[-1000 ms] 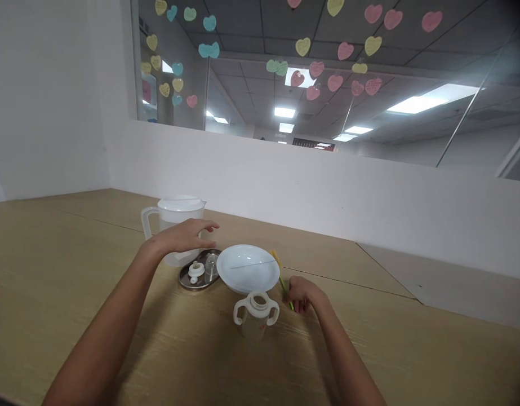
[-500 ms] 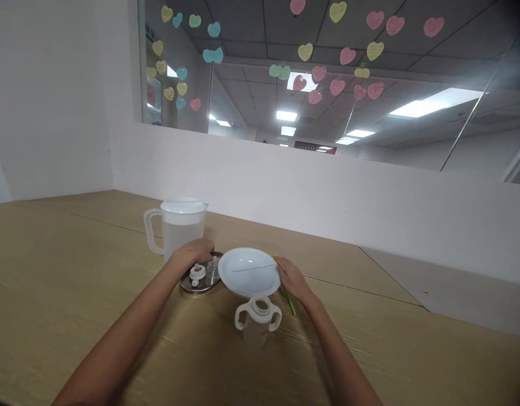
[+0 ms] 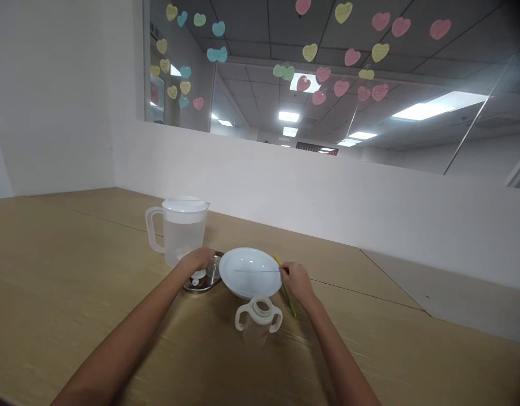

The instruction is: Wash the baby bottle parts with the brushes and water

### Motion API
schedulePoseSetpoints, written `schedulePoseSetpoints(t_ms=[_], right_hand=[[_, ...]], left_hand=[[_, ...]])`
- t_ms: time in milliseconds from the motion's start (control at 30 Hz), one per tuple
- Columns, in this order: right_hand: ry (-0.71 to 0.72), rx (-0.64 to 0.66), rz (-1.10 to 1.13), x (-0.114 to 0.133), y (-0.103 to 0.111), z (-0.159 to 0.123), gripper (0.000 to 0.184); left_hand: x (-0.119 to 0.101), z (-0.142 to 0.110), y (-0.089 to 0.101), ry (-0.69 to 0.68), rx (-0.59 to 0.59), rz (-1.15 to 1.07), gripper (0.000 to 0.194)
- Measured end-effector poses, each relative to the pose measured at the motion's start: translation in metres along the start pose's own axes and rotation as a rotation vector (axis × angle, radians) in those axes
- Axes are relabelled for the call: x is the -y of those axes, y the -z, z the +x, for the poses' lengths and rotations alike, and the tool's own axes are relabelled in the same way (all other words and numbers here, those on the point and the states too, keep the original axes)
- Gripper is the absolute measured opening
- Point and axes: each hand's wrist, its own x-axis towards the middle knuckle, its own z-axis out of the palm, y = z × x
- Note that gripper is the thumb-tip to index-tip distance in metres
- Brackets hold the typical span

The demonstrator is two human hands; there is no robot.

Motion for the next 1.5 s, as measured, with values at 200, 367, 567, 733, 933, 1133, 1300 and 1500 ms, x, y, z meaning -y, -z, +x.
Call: schedulePoseSetpoints(t_ms=[200, 367, 567, 733, 933, 1133, 1300, 1500], right_hand=[[0.007, -0.040, 0.015, 0.002, 0.016, 0.000, 0.028], [0.007, -0.089, 0.026, 0.003, 0.028, -0.001, 0.028], [0.000, -0.122, 0.026, 0.004, 0.037, -0.004, 0.027], [0.004, -0.156, 0.025, 0.004, 0.046, -0.006, 0.027], [0.010, -0.194, 0.022, 0.004, 0.056, -0.007, 0.026], [0.011, -0.221, 0.015, 0.004, 0.060, -0.009, 0.025], [0.018, -0.243, 0.024, 0.005, 0.062, -0.010, 0.025], [0.032, -0.287, 0.050, 0.009, 0.069, -0.014, 0.026]], left_hand=[[0.006, 0.003, -0.004, -0.006, -0.027, 0.030, 0.022], [0.010, 0.006, -0.004, 0.014, -0.057, 0.065, 0.029], [0.012, 0.006, 0.003, 0.060, -0.081, 0.095, 0.024], [0.015, 0.004, 0.014, 0.086, -0.104, 0.109, 0.018], [0.007, -0.004, 0.030, 0.086, -0.142, 0.121, 0.020], [-0.005, -0.013, 0.042, 0.073, -0.181, 0.117, 0.022], [-0.008, -0.018, 0.049, 0.064, -0.212, 0.092, 0.024], [-0.015, -0.031, 0.065, 0.036, -0.265, 0.035, 0.020]])
